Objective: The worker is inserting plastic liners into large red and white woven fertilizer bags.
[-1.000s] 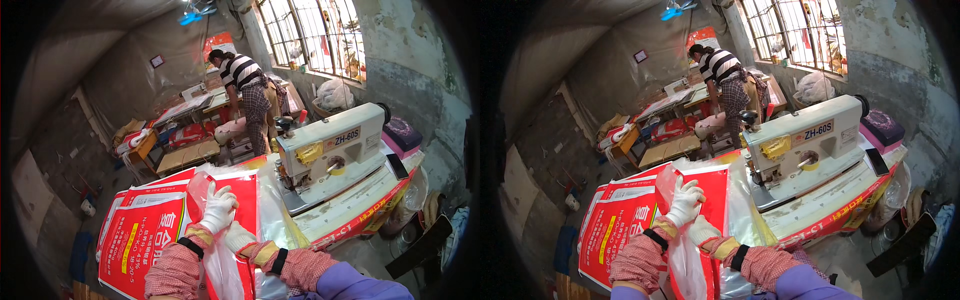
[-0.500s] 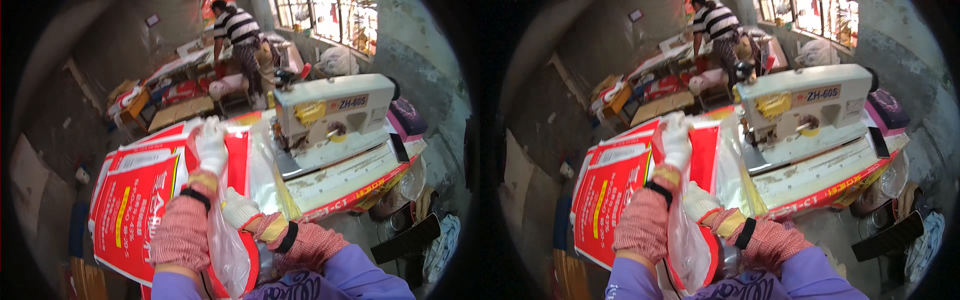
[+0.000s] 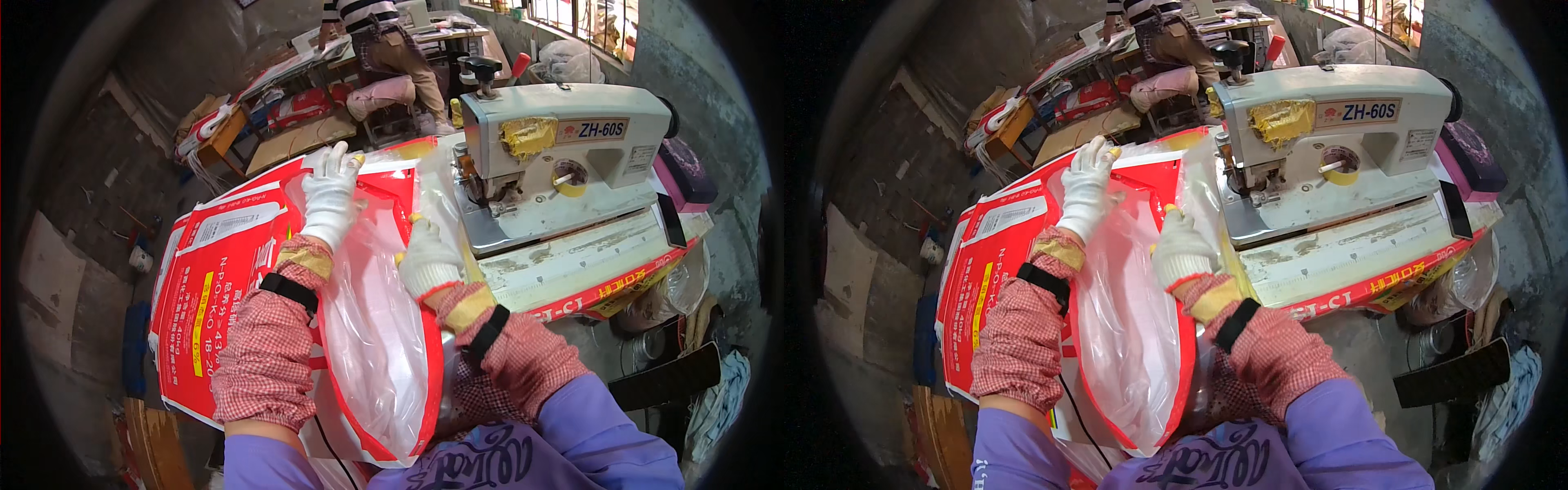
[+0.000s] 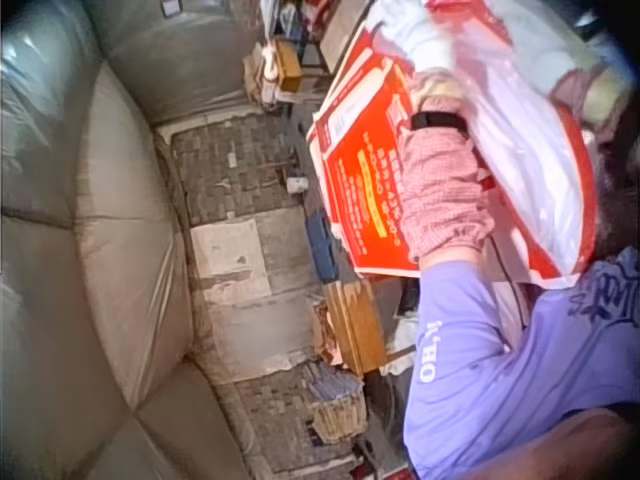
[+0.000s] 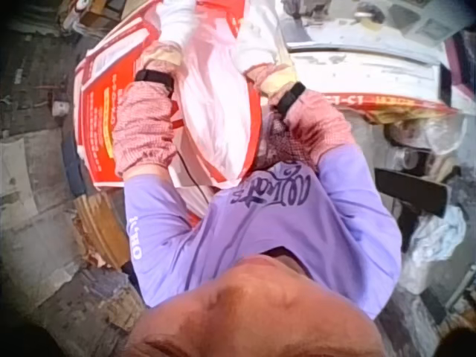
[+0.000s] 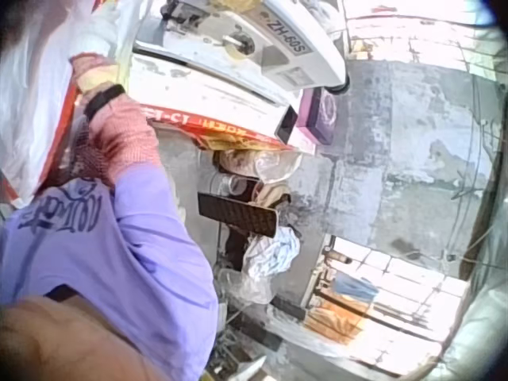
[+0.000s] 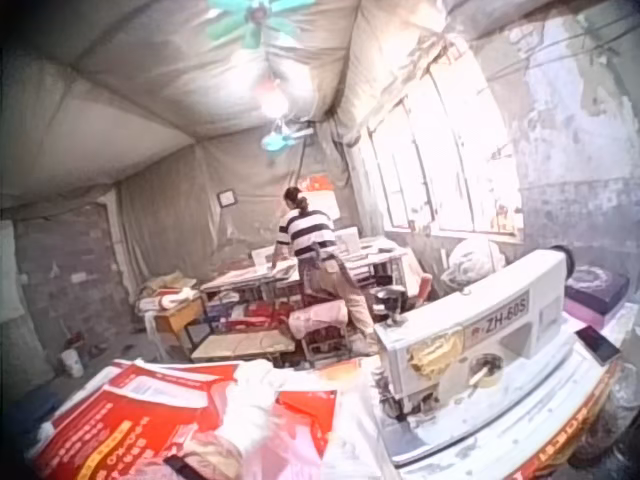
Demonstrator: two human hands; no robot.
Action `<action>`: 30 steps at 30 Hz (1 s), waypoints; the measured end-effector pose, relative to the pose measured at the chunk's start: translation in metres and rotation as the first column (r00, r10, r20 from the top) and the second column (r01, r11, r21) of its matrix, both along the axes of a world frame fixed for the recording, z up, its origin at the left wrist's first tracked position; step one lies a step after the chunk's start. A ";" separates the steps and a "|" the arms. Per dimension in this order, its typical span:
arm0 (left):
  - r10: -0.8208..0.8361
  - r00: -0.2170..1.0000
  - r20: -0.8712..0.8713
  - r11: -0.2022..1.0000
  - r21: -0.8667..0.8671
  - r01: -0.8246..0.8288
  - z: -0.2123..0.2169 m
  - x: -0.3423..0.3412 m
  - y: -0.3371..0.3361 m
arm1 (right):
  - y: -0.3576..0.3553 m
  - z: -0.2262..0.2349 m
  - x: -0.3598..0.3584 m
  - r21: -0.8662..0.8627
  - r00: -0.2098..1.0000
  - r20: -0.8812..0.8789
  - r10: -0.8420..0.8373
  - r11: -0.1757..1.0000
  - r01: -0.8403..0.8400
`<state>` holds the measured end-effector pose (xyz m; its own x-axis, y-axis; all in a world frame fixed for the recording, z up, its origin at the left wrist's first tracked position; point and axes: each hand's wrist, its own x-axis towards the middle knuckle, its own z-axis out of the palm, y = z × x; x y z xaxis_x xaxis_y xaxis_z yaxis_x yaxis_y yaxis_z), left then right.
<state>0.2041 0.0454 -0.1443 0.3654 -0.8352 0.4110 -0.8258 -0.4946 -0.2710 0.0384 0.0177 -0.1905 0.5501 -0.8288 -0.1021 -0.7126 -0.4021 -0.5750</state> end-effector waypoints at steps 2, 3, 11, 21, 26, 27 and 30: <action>-0.062 0.998 -0.001 0.998 -0.003 0.062 -0.002 -0.010 -0.007 | -0.023 -0.012 0.009 -0.030 0.999 -0.023 0.030 0.999 -0.030; -0.104 0.995 -0.002 0.995 -0.003 0.104 -0.005 -0.013 -0.006 | -0.029 -0.012 0.012 -0.056 0.996 -0.047 0.080 0.995 -0.082; -0.556 0.826 -0.088 0.819 0.112 0.563 -0.060 -0.033 0.002 | -0.052 -0.018 0.019 -0.072 0.935 -0.337 0.109 0.987 -0.141; -0.472 0.732 -0.491 0.873 -0.148 0.464 -0.096 -0.030 0.029 | -0.063 -0.013 -0.017 0.020 0.962 -0.067 0.265 0.964 -0.265; -0.503 0.759 -0.414 0.860 -0.156 0.486 -0.112 -0.032 0.033 | -0.058 -0.017 -0.014 -0.035 0.981 -0.115 0.155 0.987 -0.160; -0.505 0.789 -0.351 0.856 -0.082 0.511 -0.115 -0.031 0.032 | -0.057 -0.017 -0.006 -0.036 0.980 -0.120 0.159 0.986 -0.165; -0.504 0.807 -0.306 0.862 -0.114 0.495 -0.112 -0.035 0.031 | -0.061 -0.010 0.019 -0.089 0.968 -0.250 -0.003 0.996 -0.019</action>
<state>0.1693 0.0761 -0.2560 0.0140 -0.9282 0.3719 -0.9985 0.0064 0.0535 0.0574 -0.0433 -0.2002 0.5231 -0.8366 -0.1625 -0.8256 -0.4502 -0.3401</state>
